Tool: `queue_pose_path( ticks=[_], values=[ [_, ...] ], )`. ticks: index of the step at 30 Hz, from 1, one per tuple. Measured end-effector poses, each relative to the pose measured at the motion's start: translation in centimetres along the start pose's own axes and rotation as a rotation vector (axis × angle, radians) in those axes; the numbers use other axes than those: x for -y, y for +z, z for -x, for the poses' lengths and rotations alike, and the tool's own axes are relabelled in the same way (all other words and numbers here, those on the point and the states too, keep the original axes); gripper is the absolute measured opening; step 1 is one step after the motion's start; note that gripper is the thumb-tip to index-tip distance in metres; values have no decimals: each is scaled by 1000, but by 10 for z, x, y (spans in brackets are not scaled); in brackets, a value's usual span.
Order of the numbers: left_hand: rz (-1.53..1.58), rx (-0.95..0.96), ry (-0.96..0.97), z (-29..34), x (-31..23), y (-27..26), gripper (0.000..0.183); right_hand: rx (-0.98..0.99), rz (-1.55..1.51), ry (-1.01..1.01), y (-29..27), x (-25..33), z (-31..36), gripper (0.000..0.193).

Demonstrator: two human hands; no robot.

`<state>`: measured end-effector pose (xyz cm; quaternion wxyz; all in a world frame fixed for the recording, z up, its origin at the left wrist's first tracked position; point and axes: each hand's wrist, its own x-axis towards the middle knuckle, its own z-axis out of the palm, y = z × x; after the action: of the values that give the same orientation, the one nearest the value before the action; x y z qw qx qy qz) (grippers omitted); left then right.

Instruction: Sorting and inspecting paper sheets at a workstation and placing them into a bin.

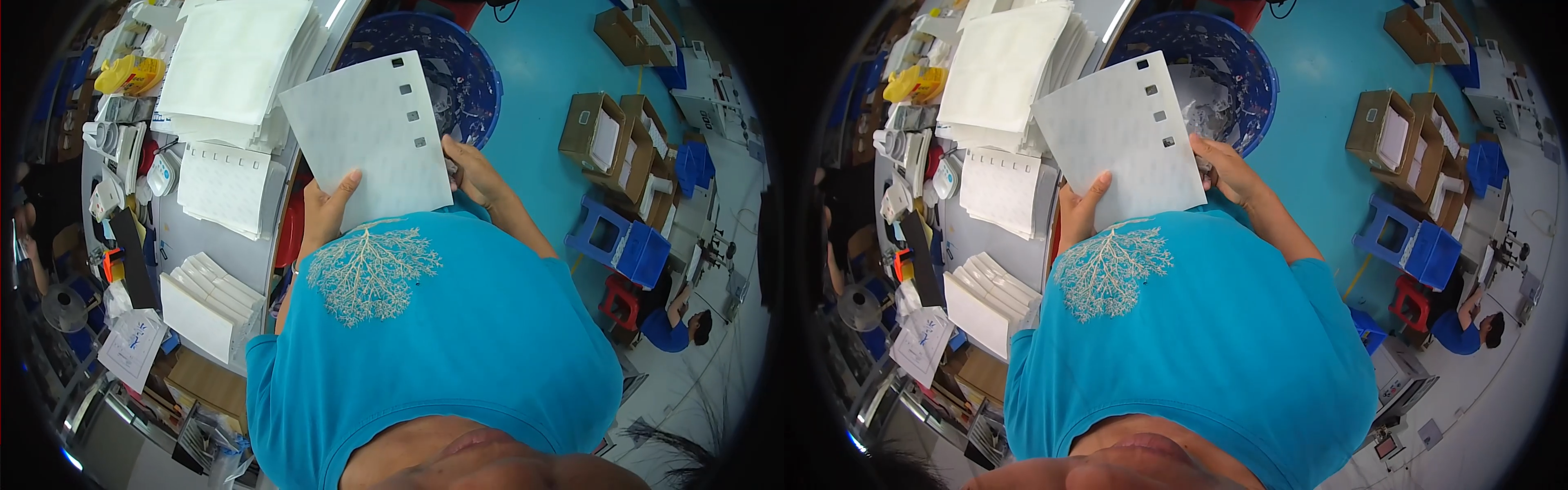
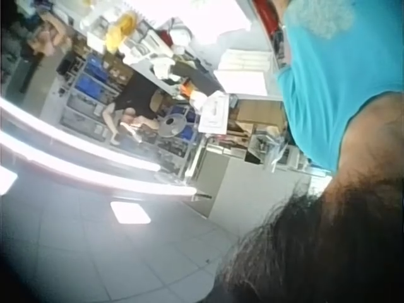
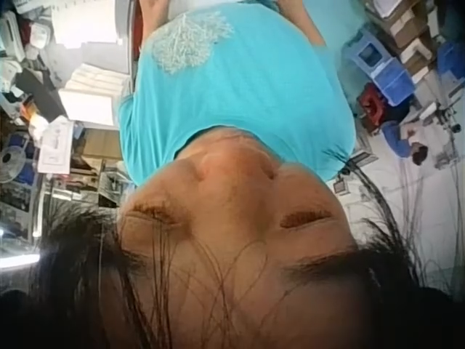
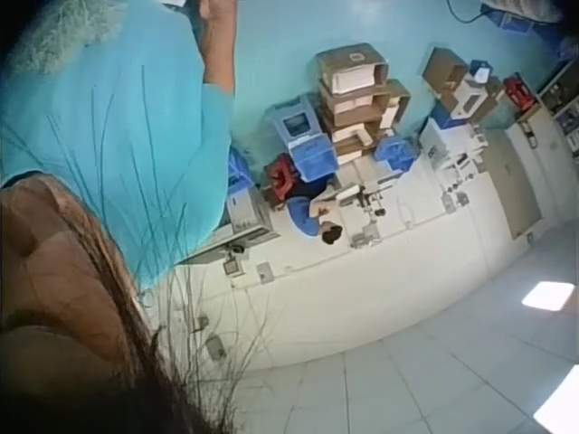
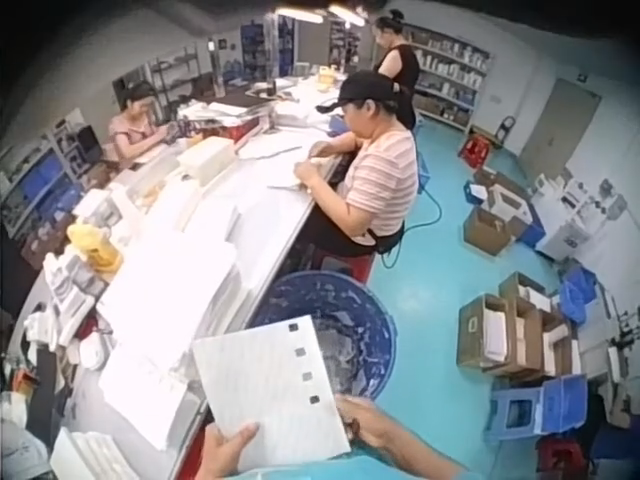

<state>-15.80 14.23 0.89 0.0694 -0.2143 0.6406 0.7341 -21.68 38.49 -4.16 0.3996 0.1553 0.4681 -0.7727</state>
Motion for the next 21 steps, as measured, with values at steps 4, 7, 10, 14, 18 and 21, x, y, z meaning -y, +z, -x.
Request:
queue_pose_path(
  ticks=[4, 7, 10, 14, 18, 21],
  values=[
    [-20, 16, -23, -2, 5, 2, 40, 9, 495, -149, 17, 6, 10, 24],
    [-65, 47, -15, 0, 6, 2, 41, 19, 583, -308, 11, -5, 1, 24],
    [-145, 92, 56, 1, 10, 1, 41, -172, 771, -386, 25, -5, 3, 24],
    [-112, 42, 16, -2, 11, 2, 40, -170, 738, -442, 12, -11, -4, 24],
    [32, -58, -34, -5, 10, 6, 41, 149, 106, 19, -7, 6, 2, 24],
    [68, -81, -51, -9, 11, 8, 42, 200, -240, 72, -14, -4, -9, 25]
  ],
)
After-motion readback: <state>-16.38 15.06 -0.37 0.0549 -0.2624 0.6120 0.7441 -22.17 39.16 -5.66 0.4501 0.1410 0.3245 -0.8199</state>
